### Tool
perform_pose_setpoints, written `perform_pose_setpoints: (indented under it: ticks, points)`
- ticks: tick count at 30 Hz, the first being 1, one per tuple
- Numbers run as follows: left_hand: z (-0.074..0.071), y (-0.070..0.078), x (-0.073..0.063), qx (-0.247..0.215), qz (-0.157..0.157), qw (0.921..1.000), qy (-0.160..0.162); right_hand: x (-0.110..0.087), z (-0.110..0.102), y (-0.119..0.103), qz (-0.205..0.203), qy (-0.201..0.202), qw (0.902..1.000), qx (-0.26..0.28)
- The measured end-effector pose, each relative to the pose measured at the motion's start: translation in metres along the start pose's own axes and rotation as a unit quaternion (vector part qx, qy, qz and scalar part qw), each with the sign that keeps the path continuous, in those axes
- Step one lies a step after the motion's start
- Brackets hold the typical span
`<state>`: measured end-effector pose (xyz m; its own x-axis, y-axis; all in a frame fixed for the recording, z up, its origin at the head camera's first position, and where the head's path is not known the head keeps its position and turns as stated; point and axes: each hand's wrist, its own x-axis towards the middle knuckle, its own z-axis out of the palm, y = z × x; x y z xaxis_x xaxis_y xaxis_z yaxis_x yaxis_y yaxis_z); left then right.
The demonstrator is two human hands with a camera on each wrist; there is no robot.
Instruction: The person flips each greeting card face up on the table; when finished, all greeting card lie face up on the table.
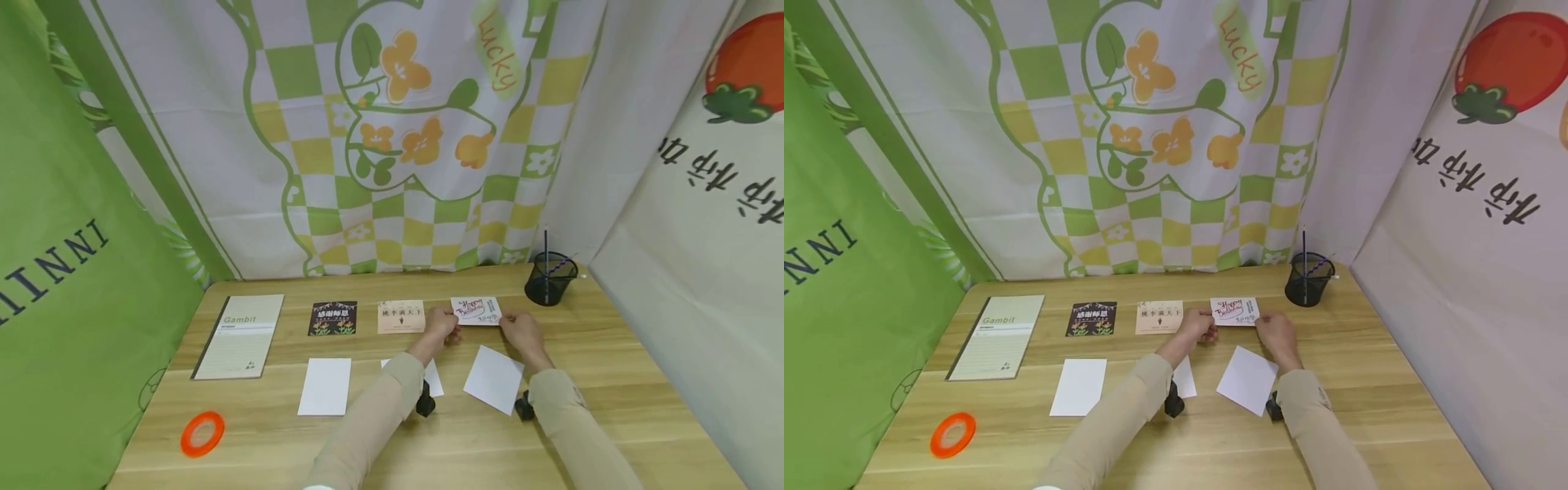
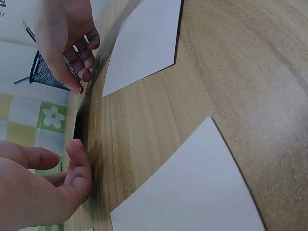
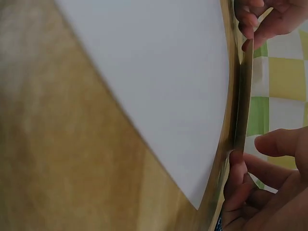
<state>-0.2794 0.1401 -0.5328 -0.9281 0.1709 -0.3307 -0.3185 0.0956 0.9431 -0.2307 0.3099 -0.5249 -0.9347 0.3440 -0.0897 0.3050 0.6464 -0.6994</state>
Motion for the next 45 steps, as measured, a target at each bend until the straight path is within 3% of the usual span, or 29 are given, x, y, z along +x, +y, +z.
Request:
perform_pose_setpoints:
  ticks: [7,13,17,22,25,26,29,33,35,39,44,45]
  points:
    - [-0.002,0.003,-0.002,0.052,-0.024,0.9981,-0.020,-0.004,0.000,0.000,-0.003,-0.020,0.9996,-0.019]
    - [-0.005,0.006,-0.002,0.117,-0.017,0.9926,-0.027,-0.007,0.000,-0.002,-0.017,-0.019,0.9987,-0.044]
    - [-0.009,0.007,-0.006,0.148,0.014,0.9883,-0.035,-0.010,-0.001,-0.003,-0.024,-0.016,0.9987,-0.043]
    - [-0.014,0.007,-0.020,0.197,0.093,0.9747,-0.050,-0.017,-0.003,-0.003,-0.056,-0.015,0.9973,-0.047]
    - [-0.013,0.006,-0.033,0.263,0.152,0.9511,-0.057,-0.023,-0.006,-0.003,-0.077,-0.016,0.9952,-0.059]
    - [-0.012,0.005,-0.038,0.290,0.170,0.9400,-0.058,-0.026,-0.006,-0.003,-0.084,-0.017,0.9943,-0.063]
    - [-0.009,0.001,-0.054,0.387,0.227,0.8921,-0.052,-0.035,-0.008,-0.002,-0.097,-0.022,0.9924,-0.073]
    - [-0.006,-0.008,-0.078,0.475,0.278,0.8329,-0.054,-0.047,-0.011,0.000,-0.116,-0.026,0.9904,-0.070]
    - [-0.006,-0.015,-0.090,0.504,0.292,0.8108,-0.058,-0.053,-0.012,0.002,-0.123,-0.026,0.9897,-0.067]
    - [-0.005,-0.029,-0.111,0.548,0.309,0.7744,-0.068,-0.065,-0.015,0.004,-0.120,-0.037,0.9900,-0.065]
    - [-0.004,-0.045,-0.128,0.614,0.347,0.7077,-0.040,-0.074,-0.015,0.007,-0.109,-0.038,0.9900,-0.080]
    - [-0.004,-0.048,-0.129,0.620,0.356,0.6985,-0.029,-0.075,-0.015,0.008,-0.112,-0.036,0.9895,-0.084]
